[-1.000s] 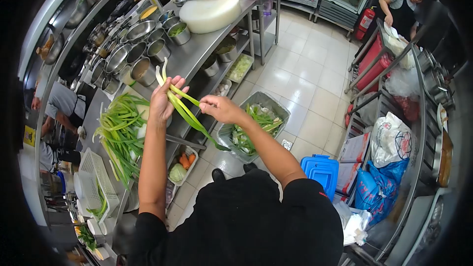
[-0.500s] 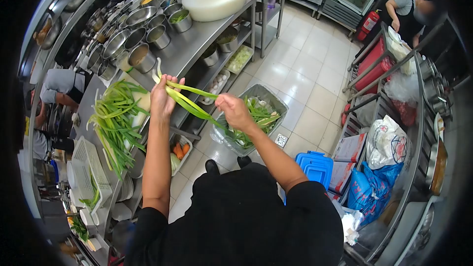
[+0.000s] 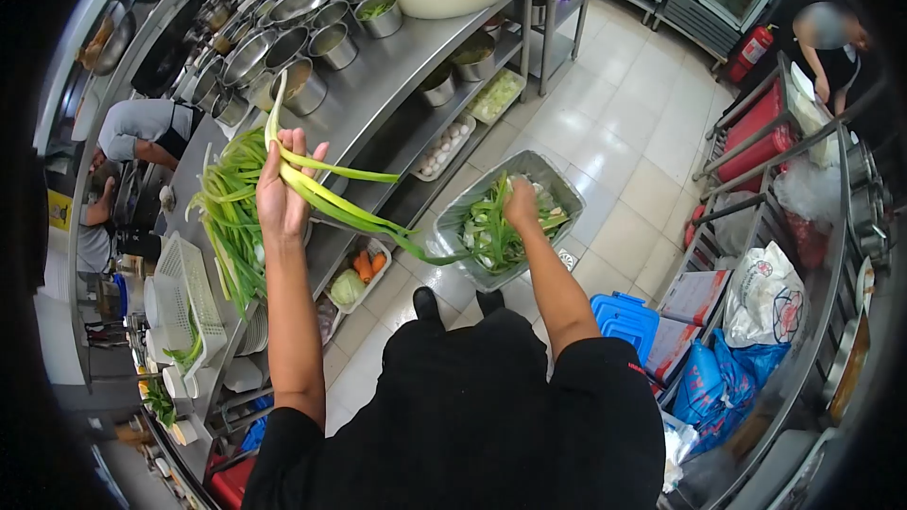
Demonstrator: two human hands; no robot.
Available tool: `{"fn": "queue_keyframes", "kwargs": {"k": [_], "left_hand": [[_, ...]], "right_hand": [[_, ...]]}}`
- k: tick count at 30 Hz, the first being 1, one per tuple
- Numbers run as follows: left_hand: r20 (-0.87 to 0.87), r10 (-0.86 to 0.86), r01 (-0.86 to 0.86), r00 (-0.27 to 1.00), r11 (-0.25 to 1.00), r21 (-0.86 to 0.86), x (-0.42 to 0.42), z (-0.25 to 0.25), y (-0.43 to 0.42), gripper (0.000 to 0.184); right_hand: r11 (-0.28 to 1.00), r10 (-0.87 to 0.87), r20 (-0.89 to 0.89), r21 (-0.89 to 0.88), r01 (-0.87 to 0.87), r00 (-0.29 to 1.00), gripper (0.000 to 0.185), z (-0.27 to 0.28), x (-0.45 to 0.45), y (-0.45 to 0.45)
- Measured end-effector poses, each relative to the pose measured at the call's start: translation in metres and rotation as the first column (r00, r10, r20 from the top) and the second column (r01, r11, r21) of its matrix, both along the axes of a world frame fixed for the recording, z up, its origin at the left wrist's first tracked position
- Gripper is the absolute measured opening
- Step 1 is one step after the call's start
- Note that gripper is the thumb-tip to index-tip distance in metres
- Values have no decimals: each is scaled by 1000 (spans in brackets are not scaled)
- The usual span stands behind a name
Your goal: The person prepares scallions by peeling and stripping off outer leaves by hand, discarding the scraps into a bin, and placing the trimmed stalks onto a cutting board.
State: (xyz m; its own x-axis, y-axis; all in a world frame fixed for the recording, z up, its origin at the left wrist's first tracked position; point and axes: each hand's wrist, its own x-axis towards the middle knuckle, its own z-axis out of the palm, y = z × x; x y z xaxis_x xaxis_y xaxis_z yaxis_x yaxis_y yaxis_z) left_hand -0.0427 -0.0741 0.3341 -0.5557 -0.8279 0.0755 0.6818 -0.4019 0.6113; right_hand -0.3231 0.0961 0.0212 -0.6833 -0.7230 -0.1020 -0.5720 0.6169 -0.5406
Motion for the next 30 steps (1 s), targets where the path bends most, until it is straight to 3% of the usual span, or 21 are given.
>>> {"fn": "queue_keyframes", "kwargs": {"k": [2,3,5,6,7,8,10,12,14,15,17,18,20,22,24,26,28,30], "left_hand": [[22,13,-14,1000,1000,17,4,-5,0,22],[21,12,-12,1000,1000,8,4,-9,-1,21],[11,-5,5,1000,1000,25,4,-15,0,21],[15,-10,9,1000,1000,24,3,-16,1,21],[26,0,-1,1000,1000,27,1,-18,4,21],[38,10,-11,999,999,31,0,-19,7,21],[53,11,-12,999,1000,28,-6,-22,10,20],[56,-1,0,998,1000,24,-13,-26,12,20],[52,-19,17,998,999,39,-23,-29,16,19],[56,-25,24,998,999,33,-28,-30,17,19],[69,-27,26,997,1000,12,-37,-30,19,18],[79,-8,7,997,1000,12,-41,-30,19,18],[114,-1,2,993,1000,-15,-43,-27,21,18],[138,42,-44,990,999,13,-44,-24,23,17],[180,117,-132,977,989,71,-41,-28,21,17],[157,135,-149,978,985,83,-33,-37,17,17],[139,154,-167,978,982,89,-28,-40,16,16],[154,274,-290,949,952,96,-28,-41,20,15]], "right_hand": [[971,-82,142,-212,111,986,32,-5,-6,0],[973,-82,153,-201,113,985,32,-9,-5,0],[819,136,-44,-558,-137,990,15,-3,1,3],[819,132,-40,-559,-131,990,15,7,4,5],[907,162,315,-421,-16,935,12,47,11,8],[970,123,631,-239,41,766,10,85,19,11],[943,289,697,-327,-68,656,17,128,31,12],[798,570,624,-575,-180,535,24,154,49,12],[702,699,657,-706,-94,281,28,188,66,9],[702,696,658,-707,-85,287,28,199,68,11],[644,765,605,-713,-279,220,28,212,71,9],[638,770,602,-717,-279,212,28,208,74,7],[654,751,543,-687,-316,376,25,200,80,3],[685,722,578,-674,-275,380,24,195,83,2],[701,676,575,-695,-161,461,22,189,85,0],[692,673,575,-712,-121,466,23,190,90,-5],[627,646,629,-760,169,433,25,187,104,-12],[619,642,639,-758,206,424,25,176,115,-19]]}}
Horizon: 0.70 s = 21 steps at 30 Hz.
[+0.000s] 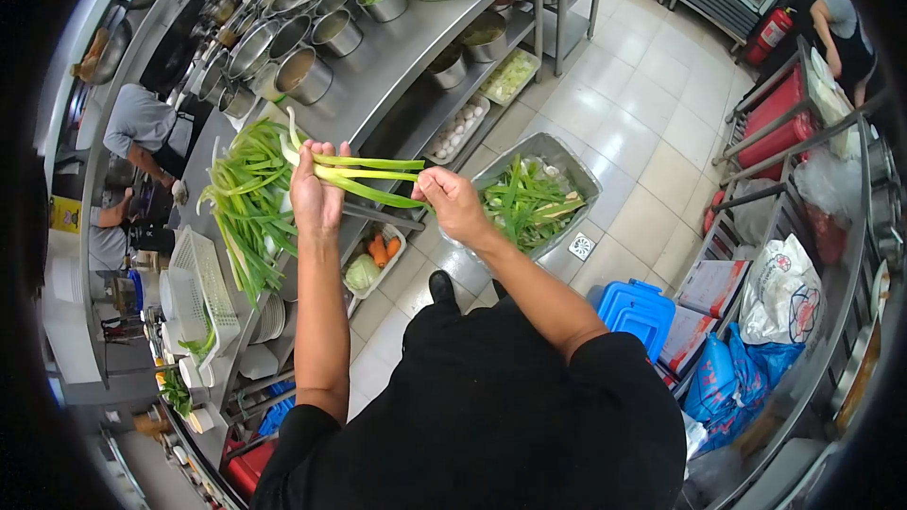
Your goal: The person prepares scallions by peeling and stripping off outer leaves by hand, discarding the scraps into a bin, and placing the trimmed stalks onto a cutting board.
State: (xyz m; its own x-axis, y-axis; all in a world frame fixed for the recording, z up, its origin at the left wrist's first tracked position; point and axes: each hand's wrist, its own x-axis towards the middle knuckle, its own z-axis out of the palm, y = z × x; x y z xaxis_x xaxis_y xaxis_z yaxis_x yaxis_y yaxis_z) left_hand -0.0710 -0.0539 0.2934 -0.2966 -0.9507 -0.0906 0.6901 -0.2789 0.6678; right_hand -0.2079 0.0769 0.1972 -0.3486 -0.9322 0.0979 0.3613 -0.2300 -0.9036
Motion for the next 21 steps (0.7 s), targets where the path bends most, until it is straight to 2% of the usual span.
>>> {"fn": "queue_keyframes", "kwargs": {"k": [6,8,10,12,13,15,16,17,18,20,21], "left_hand": [[45,105,-102,993,992,-69,3,9,13,13],[51,134,-124,990,978,-166,2,7,16,12],[52,156,-143,986,969,-199,-1,3,20,12],[64,174,-155,983,961,-230,-3,1,31,13],[89,227,-198,970,946,-258,-6,5,35,14],[121,349,-307,929,912,-271,-5,20,42,16],[119,352,-311,928,911,-272,0,23,38,16],[111,347,-301,931,905,-301,10,26,32,16],[101,341,-291,935,897,-333,17,29,27,17],[91,351,-308,932,898,-314,28,34,18,16],[58,346,-316,936,903,-292,37,31,9,15]], "right_hand": [[1000,-15,14,25,15,1000,27,1,17,-5],[998,48,146,35,-54,988,26,2,16,-9],[997,17,105,76,-25,994,25,-6,18,-15],[992,-17,235,129,-14,972,24,-10,23,-19],[991,-18,304,135,-24,952,23,-18,24,-22],[982,-29,323,184,-33,946,22,-40,17,-23],[973,-33,335,226,-46,942,21,-40,12,-23],[984,38,416,142,-106,908,19,-40,10,-20],[984,45,413,140,-113,910,19,-40,8,-19],[889,322,520,120,-441,791,18,-12,2,-16],[854,438,407,90,-512,802,20,-7,-3,-17]]}}
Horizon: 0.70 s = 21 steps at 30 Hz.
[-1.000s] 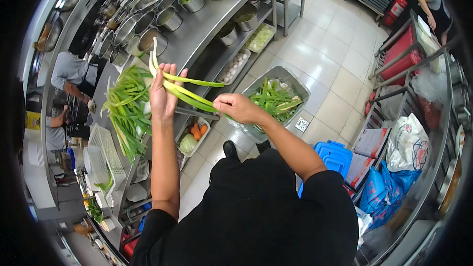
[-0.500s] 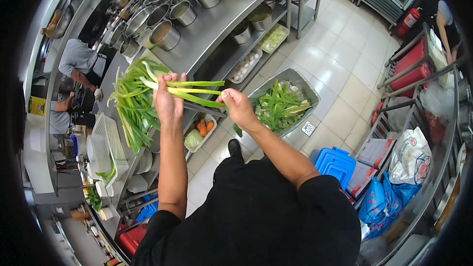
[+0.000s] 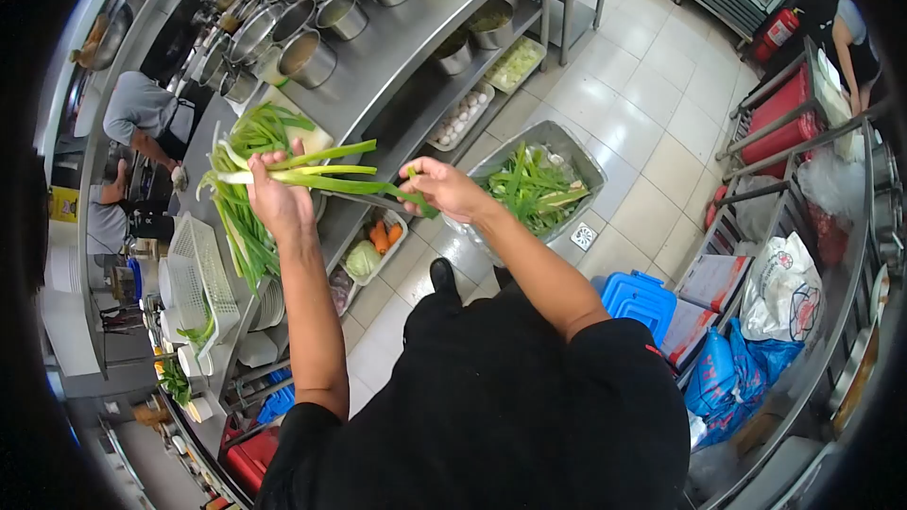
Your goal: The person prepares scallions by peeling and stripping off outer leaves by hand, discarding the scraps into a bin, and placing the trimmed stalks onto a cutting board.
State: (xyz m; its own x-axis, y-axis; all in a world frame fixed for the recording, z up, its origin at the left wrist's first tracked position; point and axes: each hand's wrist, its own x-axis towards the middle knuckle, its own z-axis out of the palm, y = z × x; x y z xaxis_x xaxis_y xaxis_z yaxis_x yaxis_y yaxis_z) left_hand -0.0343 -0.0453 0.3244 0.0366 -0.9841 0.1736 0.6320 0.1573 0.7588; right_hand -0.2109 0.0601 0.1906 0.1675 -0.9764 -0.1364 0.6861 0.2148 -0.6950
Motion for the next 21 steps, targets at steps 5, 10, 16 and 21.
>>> {"fn": "queue_keyframes", "kwargs": {"k": [5,10,16,21], "left_hand": [[-66,145,-139,987,987,81,24,10,-20,15],[-56,136,-131,989,988,75,54,11,-38,20],[-101,111,-104,989,992,75,92,30,-43,22],[-200,45,-51,979,998,-25,114,32,-36,20]], "right_hand": [[969,234,-160,-36,-243,959,26,9,-16,4],[914,389,-212,-33,-404,897,28,14,-30,19],[874,310,-605,-123,-470,734,27,22,-48,43],[952,224,-578,-44,-303,785,26,21,-58,53]]}}
